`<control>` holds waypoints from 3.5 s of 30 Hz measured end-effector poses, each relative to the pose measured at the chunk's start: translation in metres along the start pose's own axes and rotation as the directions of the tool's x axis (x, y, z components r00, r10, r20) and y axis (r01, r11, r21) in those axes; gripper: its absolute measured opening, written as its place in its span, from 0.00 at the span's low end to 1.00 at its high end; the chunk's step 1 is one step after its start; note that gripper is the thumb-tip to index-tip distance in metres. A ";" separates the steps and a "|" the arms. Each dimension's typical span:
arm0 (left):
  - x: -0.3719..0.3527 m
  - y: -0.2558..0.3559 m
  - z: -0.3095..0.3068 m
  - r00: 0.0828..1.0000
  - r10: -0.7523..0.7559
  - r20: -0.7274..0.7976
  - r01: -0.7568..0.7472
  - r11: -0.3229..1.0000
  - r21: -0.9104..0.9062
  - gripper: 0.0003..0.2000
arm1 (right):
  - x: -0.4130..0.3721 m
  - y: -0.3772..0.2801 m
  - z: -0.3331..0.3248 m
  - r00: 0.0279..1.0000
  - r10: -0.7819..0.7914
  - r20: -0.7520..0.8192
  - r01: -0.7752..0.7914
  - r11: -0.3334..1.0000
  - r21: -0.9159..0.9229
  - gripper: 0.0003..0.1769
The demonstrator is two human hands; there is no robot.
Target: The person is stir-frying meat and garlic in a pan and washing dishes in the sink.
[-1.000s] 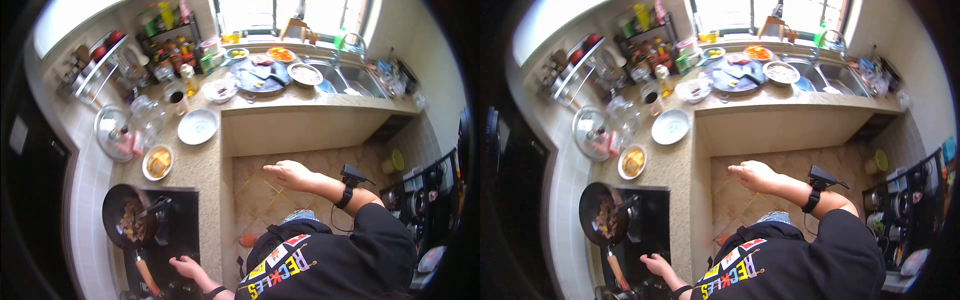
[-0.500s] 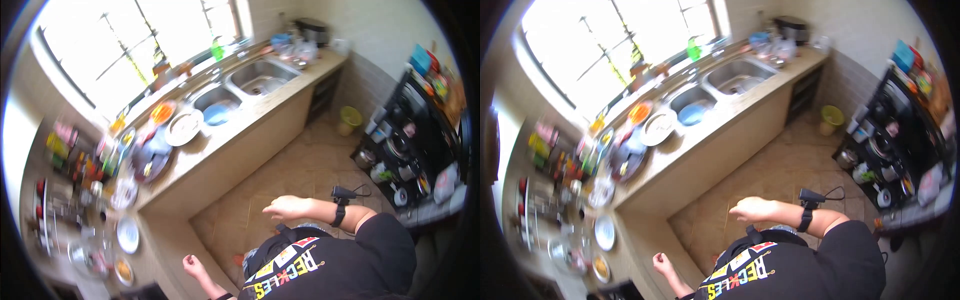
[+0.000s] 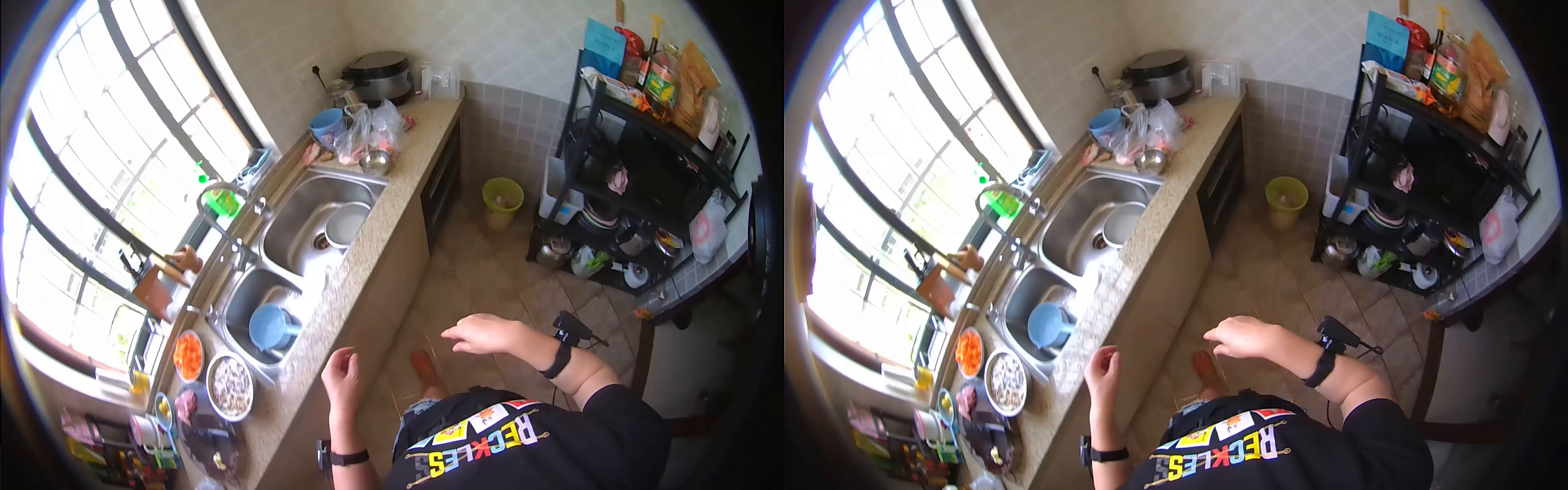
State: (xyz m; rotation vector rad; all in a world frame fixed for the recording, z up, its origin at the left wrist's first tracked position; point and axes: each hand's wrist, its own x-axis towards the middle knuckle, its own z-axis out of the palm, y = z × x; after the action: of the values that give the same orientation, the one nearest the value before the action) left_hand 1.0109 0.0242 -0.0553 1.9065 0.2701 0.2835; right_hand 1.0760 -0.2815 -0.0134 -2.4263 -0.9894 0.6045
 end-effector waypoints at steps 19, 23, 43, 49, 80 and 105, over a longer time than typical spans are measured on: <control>0.387 0.058 0.213 0.979 -0.005 0.202 -0.042 0.973 0.229 0.12 | 0.334 0.343 -0.292 0.844 0.275 -0.461 -0.213 0.960 0.184 0.21; 0.457 0.073 0.292 0.996 -0.030 0.084 0.010 0.974 0.225 0.15 | 0.446 0.414 -0.362 0.759 0.260 -0.597 -0.282 0.958 0.058 0.28; 0.653 0.096 0.419 0.987 0.103 -0.124 0.004 0.753 0.658 0.28 | 0.497 0.502 -0.407 0.835 0.117 -0.538 0.199 0.847 0.494 0.05; 0.675 0.141 0.419 0.882 0.442 -0.160 -0.171 0.618 0.767 0.18 | 0.492 0.475 -0.448 0.898 0.216 -0.382 0.268 0.420 0.867 0.05; 0.670 0.156 0.457 0.935 -0.307 0.179 0.040 0.592 0.805 0.17 | 0.458 0.500 -0.486 0.986 0.145 -0.077 -0.164 0.887 -0.431 0.18; 0.655 0.114 0.480 1.000 0.007 0.026 -0.027 0.414 0.910 0.08 | 0.514 0.553 -0.419 0.889 -0.455 0.047 0.453 0.861 -0.230 0.13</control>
State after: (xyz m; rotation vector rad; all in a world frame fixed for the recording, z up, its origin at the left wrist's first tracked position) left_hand 1.7909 -0.2279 -0.0670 3.0360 0.4558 0.1156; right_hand 1.9313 -0.3616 -0.0973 -2.2539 -1.6461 0.3198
